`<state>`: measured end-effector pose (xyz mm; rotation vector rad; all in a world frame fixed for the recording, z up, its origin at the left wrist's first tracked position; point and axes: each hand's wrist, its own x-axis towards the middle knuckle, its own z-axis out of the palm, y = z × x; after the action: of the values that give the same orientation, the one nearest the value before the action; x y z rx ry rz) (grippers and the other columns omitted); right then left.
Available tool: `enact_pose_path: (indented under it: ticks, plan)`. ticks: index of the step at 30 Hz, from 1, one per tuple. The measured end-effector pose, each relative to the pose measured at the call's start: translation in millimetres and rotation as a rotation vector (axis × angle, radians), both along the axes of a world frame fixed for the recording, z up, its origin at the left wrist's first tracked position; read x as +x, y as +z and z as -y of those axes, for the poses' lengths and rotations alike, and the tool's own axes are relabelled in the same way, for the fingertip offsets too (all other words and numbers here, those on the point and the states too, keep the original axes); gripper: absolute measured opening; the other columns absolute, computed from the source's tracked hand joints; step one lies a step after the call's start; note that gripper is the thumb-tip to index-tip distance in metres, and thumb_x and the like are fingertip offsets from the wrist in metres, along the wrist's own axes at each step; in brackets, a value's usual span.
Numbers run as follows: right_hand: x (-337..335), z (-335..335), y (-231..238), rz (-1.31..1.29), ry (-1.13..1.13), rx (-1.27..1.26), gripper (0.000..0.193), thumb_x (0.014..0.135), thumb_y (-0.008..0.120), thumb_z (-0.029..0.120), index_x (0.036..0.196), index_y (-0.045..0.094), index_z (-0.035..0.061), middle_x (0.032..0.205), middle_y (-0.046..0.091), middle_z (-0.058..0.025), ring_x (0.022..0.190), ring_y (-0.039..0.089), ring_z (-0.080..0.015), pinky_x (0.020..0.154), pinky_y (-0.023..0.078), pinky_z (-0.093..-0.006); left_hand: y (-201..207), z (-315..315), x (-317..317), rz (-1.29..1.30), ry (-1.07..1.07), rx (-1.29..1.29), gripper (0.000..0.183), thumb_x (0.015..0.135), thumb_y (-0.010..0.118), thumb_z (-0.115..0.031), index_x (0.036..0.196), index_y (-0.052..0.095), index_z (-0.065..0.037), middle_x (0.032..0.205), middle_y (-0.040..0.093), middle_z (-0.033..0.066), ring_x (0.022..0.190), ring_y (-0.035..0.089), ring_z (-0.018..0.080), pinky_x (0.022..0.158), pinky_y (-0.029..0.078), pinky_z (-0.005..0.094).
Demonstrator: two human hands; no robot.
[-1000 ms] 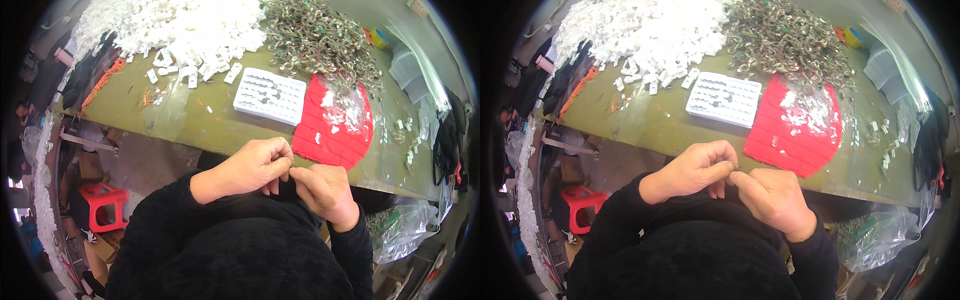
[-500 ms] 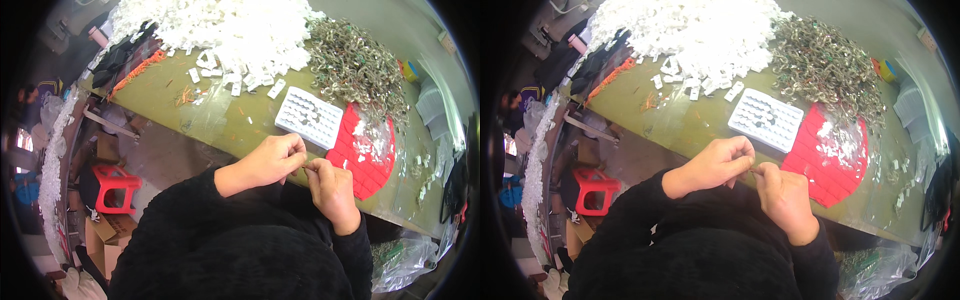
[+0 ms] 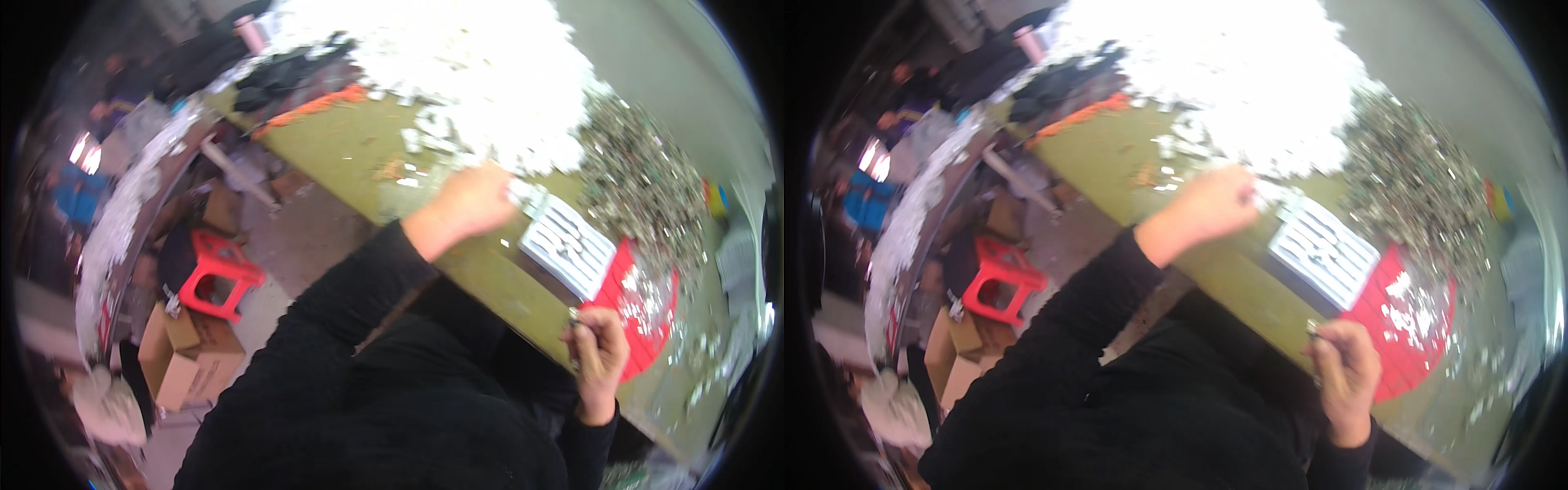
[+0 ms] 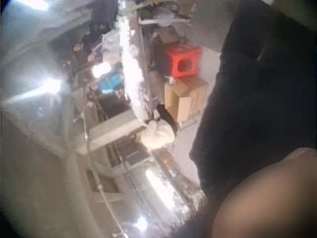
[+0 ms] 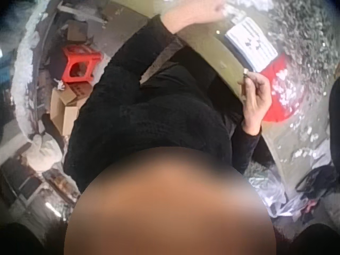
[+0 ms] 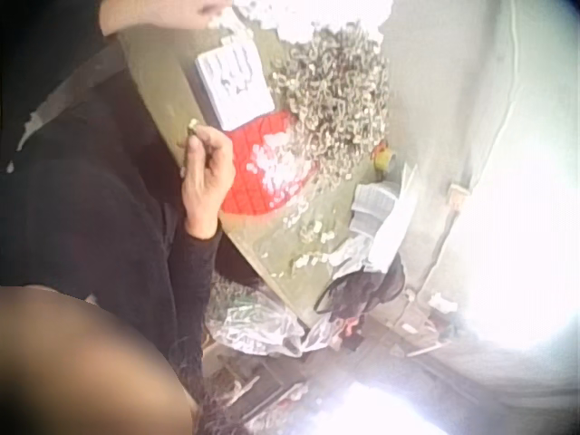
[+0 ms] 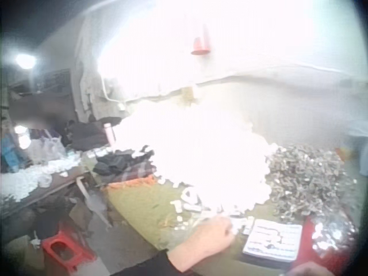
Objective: The person repeatedly picks small white plastic housings and metal contacts from a table, inserts the contacts into the housings, and places the assembled units into a white tray. The person also handles a red cloth and occasionally adjusts the tray position.
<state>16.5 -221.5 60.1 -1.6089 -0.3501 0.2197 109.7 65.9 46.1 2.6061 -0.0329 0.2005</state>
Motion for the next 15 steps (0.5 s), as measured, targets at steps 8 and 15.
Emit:
enact_pose_path:
  ticks: [8, 15]
  plan:
    - [1, -17, -5, -0.005, 0.118, 0.145, 0.017, 0.098, 0.062, 0.017, 0.098, 0.055, 0.0027, 0.068, 0.058, -0.0013, 0.052, 0.042, -0.0027, 0.048, 0.029, -0.0169, 25, 48, -72, -0.561, -0.620, -1.021, 0.021, 0.078, 0.065, -0.016, 0.083, 0.056, 0.003, 0.068, 0.060, 0.0119, 0.050, 0.060, 0.0213, 0.048, 0.050, 0.0319]
    - [-10, -21, -14, 0.086, -0.065, 0.335, 0.010, 0.101, 0.055, 0.014, 0.099, 0.052, 0.0042, 0.064, 0.046, 0.0050, 0.049, 0.033, -0.0003, 0.044, 0.020, -0.0170, 6, 82, -99, -0.358, -0.692, -1.568, 0.043, 0.086, 0.070, -0.012, 0.119, 0.045, -0.002, 0.084, 0.062, 0.0072, 0.062, 0.060, 0.0129, 0.052, 0.048, 0.0252]
